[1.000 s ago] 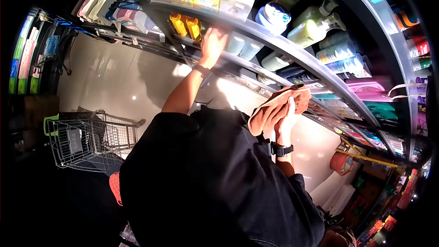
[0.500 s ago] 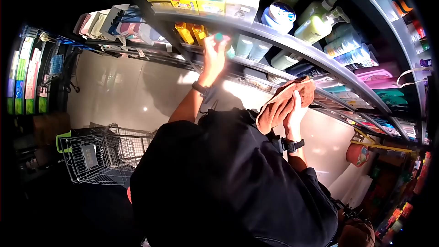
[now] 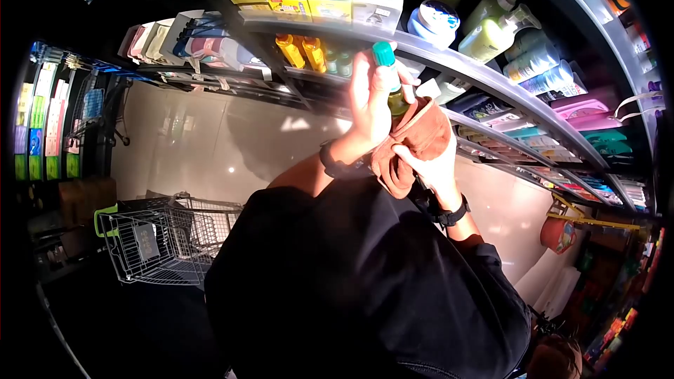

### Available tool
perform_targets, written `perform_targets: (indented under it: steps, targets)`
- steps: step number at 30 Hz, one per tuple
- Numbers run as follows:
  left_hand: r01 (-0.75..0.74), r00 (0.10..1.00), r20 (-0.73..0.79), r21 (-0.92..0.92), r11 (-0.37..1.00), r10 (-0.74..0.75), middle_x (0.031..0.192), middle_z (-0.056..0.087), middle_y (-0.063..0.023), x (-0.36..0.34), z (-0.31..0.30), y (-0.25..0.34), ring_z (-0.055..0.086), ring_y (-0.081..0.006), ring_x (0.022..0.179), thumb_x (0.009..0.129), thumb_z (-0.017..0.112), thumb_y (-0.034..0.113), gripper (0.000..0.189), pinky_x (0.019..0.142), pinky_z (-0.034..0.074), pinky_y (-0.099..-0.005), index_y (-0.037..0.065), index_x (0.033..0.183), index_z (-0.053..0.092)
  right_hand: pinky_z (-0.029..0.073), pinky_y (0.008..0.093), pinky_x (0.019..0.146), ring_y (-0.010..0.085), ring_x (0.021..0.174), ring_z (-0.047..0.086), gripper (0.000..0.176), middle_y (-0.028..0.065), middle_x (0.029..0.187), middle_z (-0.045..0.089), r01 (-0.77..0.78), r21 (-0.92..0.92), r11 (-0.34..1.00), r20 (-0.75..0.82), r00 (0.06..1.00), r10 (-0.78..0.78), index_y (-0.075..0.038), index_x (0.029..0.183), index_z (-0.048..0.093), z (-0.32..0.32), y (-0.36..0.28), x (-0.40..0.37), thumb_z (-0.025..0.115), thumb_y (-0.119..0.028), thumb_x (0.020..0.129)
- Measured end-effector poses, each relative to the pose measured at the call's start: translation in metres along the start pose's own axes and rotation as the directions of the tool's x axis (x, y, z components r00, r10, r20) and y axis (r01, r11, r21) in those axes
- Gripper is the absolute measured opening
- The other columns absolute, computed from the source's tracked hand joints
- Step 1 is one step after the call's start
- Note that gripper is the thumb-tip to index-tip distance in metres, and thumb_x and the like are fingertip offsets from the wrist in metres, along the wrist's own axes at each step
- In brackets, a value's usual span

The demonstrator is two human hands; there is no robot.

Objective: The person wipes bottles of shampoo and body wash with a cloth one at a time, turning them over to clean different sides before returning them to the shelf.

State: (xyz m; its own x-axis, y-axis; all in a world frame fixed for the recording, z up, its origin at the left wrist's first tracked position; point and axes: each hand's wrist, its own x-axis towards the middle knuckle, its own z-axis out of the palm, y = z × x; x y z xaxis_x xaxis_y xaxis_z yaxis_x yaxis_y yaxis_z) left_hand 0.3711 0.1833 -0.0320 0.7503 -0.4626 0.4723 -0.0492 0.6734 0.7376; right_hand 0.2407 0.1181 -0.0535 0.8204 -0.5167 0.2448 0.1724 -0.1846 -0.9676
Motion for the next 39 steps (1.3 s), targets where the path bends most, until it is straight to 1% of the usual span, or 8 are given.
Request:
perform_targets:
  steps: [6, 9, 13, 18, 22, 23, 32, 39]
  targets:
    - [0.027, 0.999, -0.035, -0.173, 0.985, -0.034, 0.079, 0.053, -0.0075, 0.004, 0.008, 0.006, 0.053, -0.015, 0.064, 0.098, 0.037, 0.022, 0.036, 0.068, 0.049, -0.0324, -0.003, 0.123, 0.037, 0.04, 0.0355, 0.095, 0.0202, 0.105, 0.053, 0.076, 0.0113, 0.113, 0.054, 0.029, -0.153, 0.988, 0.024, 0.999, -0.026, 0.001, 0.121, 0.043, -0.018, -0.005, 0.005, 0.082, -0.022, 0.06]
    - [0.105, 0.983, -0.115, -0.281, 0.954, -0.142, 0.081, 0.051, -0.0059, 0.008, 0.009, 0.014, 0.052, -0.0142, 0.065, 0.098, 0.037, 0.022, 0.036, 0.067, 0.049, -0.0316, 0.0, 0.125, 0.038, 0.039, 0.0347, 0.096, 0.021, 0.108, 0.052, 0.069, 0.0115, 0.12, 0.051, -0.059, 0.086, 0.994, -0.042, 0.997, 0.063, 0.0, 0.126, 0.04, -0.021, -0.004, 0.01, 0.075, -0.018, 0.068]
    - [0.055, 0.979, -0.167, -0.355, 0.933, -0.121, 0.076, 0.047, -0.0018, 0.024, 0.002, 0.017, 0.046, -0.0127, 0.061, 0.098, 0.032, 0.033, 0.039, 0.066, 0.049, -0.0325, 0.006, 0.125, 0.041, 0.043, 0.0352, 0.093, 0.0202, 0.11, 0.048, 0.064, 0.0061, 0.12, 0.048, -0.291, 0.595, 0.749, -0.017, 0.927, 0.374, -0.007, 0.131, 0.036, -0.022, 0.004, -0.003, 0.067, -0.01, 0.075]
    - [-0.03, 0.98, -0.194, -0.364, 0.931, -0.044, 0.074, 0.046, -0.0016, 0.028, 0.004, 0.015, 0.045, -0.0132, 0.061, 0.098, 0.032, 0.035, 0.039, 0.066, 0.049, -0.0342, 0.006, 0.124, 0.041, 0.047, 0.0345, 0.088, 0.0209, 0.104, 0.053, 0.06, 0.0071, 0.118, 0.049, -0.309, 0.775, 0.551, 0.005, 0.875, 0.484, -0.009, 0.13, 0.036, -0.021, -0.017, -0.007, 0.064, -0.014, 0.078]
    - [0.016, 0.967, -0.241, -0.261, 0.965, -0.081, 0.062, 0.046, -0.0064, 0.021, 0.02, 0.028, 0.049, -0.0161, 0.056, 0.094, 0.036, 0.026, 0.023, 0.065, 0.048, -0.0364, 0.005, 0.09, 0.045, 0.045, 0.0323, 0.09, 0.0197, 0.105, 0.052, 0.047, 0.0082, 0.116, 0.053, -0.183, 0.67, 0.719, -0.191, 0.894, 0.406, -0.006, 0.126, 0.042, -0.013, -0.027, -0.004, 0.056, -0.025, 0.085]
    - [-0.021, 0.952, -0.3, -0.259, 0.966, -0.059, 0.067, 0.049, -0.0086, 0.017, 0.026, 0.026, 0.051, -0.0176, 0.058, 0.093, 0.04, 0.019, 0.019, 0.064, 0.048, -0.034, 0.002, 0.103, 0.042, 0.044, 0.032, 0.092, 0.0196, 0.106, 0.052, 0.048, 0.0084, 0.117, 0.053, -0.188, 0.642, 0.743, -0.194, 0.898, 0.395, -0.006, 0.126, 0.042, -0.014, -0.03, -0.003, 0.056, -0.027, 0.085]
    - [0.25, 0.966, 0.184, -0.479, 0.841, -0.182, 0.09, 0.051, -0.0096, -0.015, 0.02, 0.016, 0.056, -0.0183, 0.081, 0.079, 0.065, 0.012, 0.067, 0.083, 0.05, -0.0411, 0.012, 0.132, 0.024, 0.041, 0.0329, 0.096, 0.0198, 0.11, 0.051, 0.036, 0.0107, 0.122, 0.052, 0.046, 0.437, 0.898, -0.456, 0.872, 0.177, 0.002, 0.121, 0.048, -0.01, -0.038, -0.024, 0.044, -0.018, 0.091]
    - [0.31, 0.916, 0.356, -0.34, 0.888, -0.184, 0.093, 0.057, -0.0126, -0.038, 0.023, 0.002, 0.056, -0.0204, 0.091, 0.072, 0.067, 0.004, 0.068, 0.084, 0.043, -0.0315, 0.005, 0.128, 0.029, 0.044, 0.0311, 0.085, 0.02, 0.1, 0.053, 0.039, 0.0086, 0.111, 0.054, -0.086, 0.715, 0.694, -0.308, 0.852, 0.423, -0.003, 0.119, 0.045, -0.006, -0.029, -0.026, 0.051, -0.026, 0.088]
